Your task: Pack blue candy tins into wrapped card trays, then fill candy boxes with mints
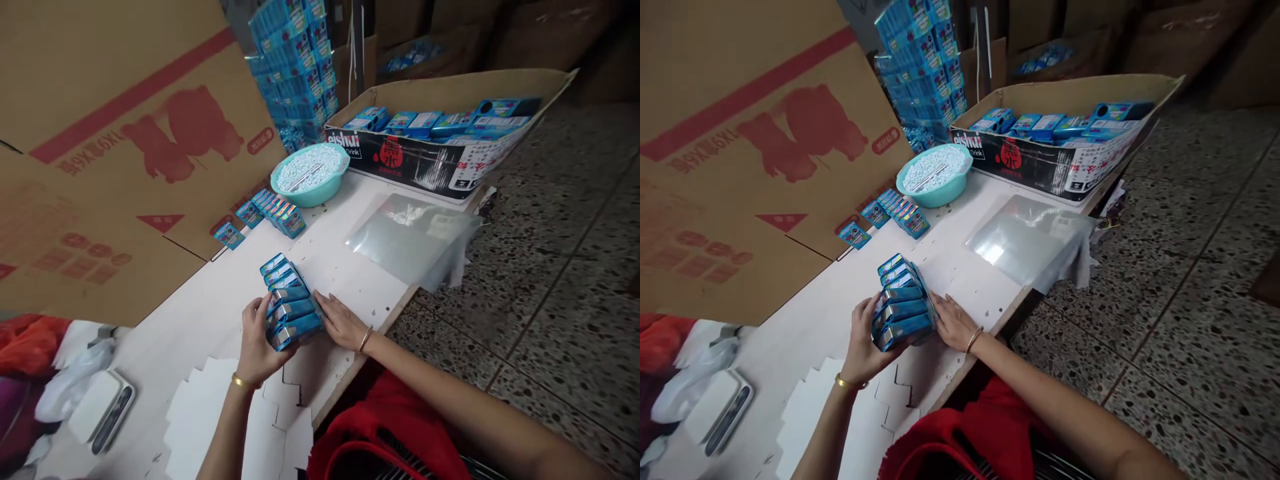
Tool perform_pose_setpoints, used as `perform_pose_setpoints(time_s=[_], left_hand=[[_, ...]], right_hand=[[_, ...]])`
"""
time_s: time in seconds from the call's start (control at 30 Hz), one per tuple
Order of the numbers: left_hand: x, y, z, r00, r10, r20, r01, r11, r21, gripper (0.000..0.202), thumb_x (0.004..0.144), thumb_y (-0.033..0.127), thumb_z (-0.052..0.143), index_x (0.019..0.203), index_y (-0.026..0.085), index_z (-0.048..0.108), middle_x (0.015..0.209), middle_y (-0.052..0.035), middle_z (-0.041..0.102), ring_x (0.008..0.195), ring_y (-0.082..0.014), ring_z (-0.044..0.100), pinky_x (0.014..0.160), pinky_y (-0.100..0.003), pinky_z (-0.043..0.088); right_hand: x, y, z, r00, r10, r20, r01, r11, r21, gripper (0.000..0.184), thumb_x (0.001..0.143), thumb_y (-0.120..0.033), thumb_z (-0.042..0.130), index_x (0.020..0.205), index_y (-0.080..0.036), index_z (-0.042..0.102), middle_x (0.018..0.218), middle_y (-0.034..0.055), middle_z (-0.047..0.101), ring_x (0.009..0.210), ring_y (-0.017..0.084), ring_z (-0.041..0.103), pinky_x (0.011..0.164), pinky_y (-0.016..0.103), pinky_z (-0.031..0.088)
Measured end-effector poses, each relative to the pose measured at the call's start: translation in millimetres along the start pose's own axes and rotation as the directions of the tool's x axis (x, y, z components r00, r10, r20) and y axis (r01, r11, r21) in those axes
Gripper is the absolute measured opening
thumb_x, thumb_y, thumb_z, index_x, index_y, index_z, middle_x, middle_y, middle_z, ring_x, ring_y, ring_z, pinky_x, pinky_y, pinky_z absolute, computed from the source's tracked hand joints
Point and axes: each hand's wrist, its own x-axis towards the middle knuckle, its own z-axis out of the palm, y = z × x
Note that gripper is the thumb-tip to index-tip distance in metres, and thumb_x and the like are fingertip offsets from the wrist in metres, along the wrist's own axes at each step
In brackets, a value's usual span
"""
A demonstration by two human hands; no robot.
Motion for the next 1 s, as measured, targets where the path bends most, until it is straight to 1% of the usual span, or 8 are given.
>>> perform_pose_setpoints(time_s=[0.1, 0.23, 0.43, 0.57, 0.7, 0.8, 0.87, 1.0], left_hand=[[9, -2, 1.4, 0.998, 0.013, 0.061, -0.021, 0.991, 0.132, 0.093, 0.061, 0.041, 0.074, 0.142, 0.024, 0.033, 0.126, -0.0126, 0.039, 0.115, -0.0313, 0.044, 0.097, -0.050, 0.041], [17, 11, -0.8, 0.988, -0.024, 0.152, -0.022, 0.955, 0.294, 0.090, 0.060, 0.043, 0.073, 0.141, 0.024, 0.038, 0.127, -0.0142, 0.039, 0.114, -0.0332, 0.043, 0.095, -0.048, 0.041], [37, 37, 2.3, 0.935, -0.213, 0.284, 0.050, 0.872, 0.488, 0.088, 0.062, 0.045, 0.072, 0.141, 0.029, 0.038, 0.142, -0.0161, 0.036, 0.128, -0.0398, 0.034, 0.098, -0.055, 0.034], [38, 34, 15.6, 0.931, -0.120, 0.345, -0.065, 0.874, 0.481, 0.086, 0.070, 0.043, 0.066, 0.144, 0.018, 0.031, 0.154, -0.0168, 0.021, 0.142, -0.0391, 0.013, 0.111, -0.059, 0.011], [29, 22, 30.0, 0.955, -0.064, 0.290, -0.087, 0.874, 0.477, 0.088, 0.072, 0.043, 0.063, 0.146, 0.010, 0.028, 0.153, -0.0212, 0.022, 0.142, -0.0382, 0.016, 0.113, -0.057, 0.005], [28, 14, 32.3, 0.964, -0.064, 0.257, -0.062, 0.888, 0.455, 0.096, 0.065, 0.051, 0.068, 0.144, 0.010, 0.032, 0.151, -0.0239, 0.023, 0.140, -0.0417, 0.020, 0.112, -0.060, 0.002], [32, 14, 29.7, 0.968, -0.069, 0.242, -0.031, 0.922, 0.387, 0.106, 0.057, 0.061, 0.071, 0.143, 0.011, 0.034, 0.150, -0.0247, 0.026, 0.138, -0.0451, 0.020, 0.109, -0.064, 0.001], [35, 38, 24.7, 0.996, -0.055, 0.075, 0.041, 0.984, 0.172, 0.097, 0.069, 0.063, 0.062, 0.146, 0.016, 0.028, 0.151, -0.0201, 0.026, 0.140, -0.0419, 0.019, 0.108, -0.067, 0.006]], right_hand=[[-1, -4, -8, 1.000, -0.013, 0.012, 0.013, 0.999, 0.034, 0.071, 0.089, -0.013, 0.032, 0.150, -0.012, -0.005, 0.144, 0.0171, 0.041, 0.133, 0.021, 0.040, 0.111, 0.052, 0.029], [-1, -8, -16, 0.995, -0.036, 0.089, 0.037, 0.999, -0.013, 0.071, 0.085, -0.010, 0.034, 0.150, -0.019, 0.010, 0.148, 0.0119, 0.037, 0.138, 0.021, 0.030, 0.112, 0.053, 0.025], [-2, -5, -17, 0.992, -0.022, 0.122, 0.028, 0.999, -0.044, 0.063, 0.083, -0.013, 0.035, 0.146, -0.009, 0.027, 0.146, 0.0167, 0.039, 0.138, 0.022, 0.031, 0.113, 0.051, 0.024], [-2, -9, -15, 0.993, -0.018, 0.117, 0.024, 0.998, -0.055, 0.063, 0.082, -0.014, 0.036, 0.144, -0.004, 0.028, 0.145, 0.0190, 0.039, 0.138, 0.023, 0.031, 0.114, 0.050, 0.023], [-1, -20, -19, 0.992, 0.023, 0.125, -0.014, 0.997, -0.074, 0.062, 0.087, -0.017, 0.035, 0.146, -0.004, 0.024, 0.146, 0.0178, 0.037, 0.137, 0.022, 0.031, 0.114, 0.048, 0.022], [8, -14, -42, 0.996, 0.051, 0.075, -0.039, 0.989, -0.144, 0.050, 0.094, -0.030, 0.035, 0.140, -0.011, 0.039, 0.147, 0.0131, 0.038, 0.139, 0.023, 0.028, 0.114, 0.047, 0.022], [19, 4, -73, 0.997, 0.081, -0.004, -0.079, 0.964, -0.253, 0.047, 0.095, -0.037, 0.037, 0.136, -0.015, 0.046, 0.149, 0.0105, 0.036, 0.142, 0.024, 0.021, 0.115, 0.048, 0.017], [34, 63, -145, 0.930, 0.316, -0.187, -0.367, 0.806, -0.464, 0.059, 0.093, -0.048, 0.041, 0.141, -0.014, 0.039, 0.153, 0.0126, 0.026, 0.144, 0.030, 0.007, 0.114, 0.056, 0.007]])
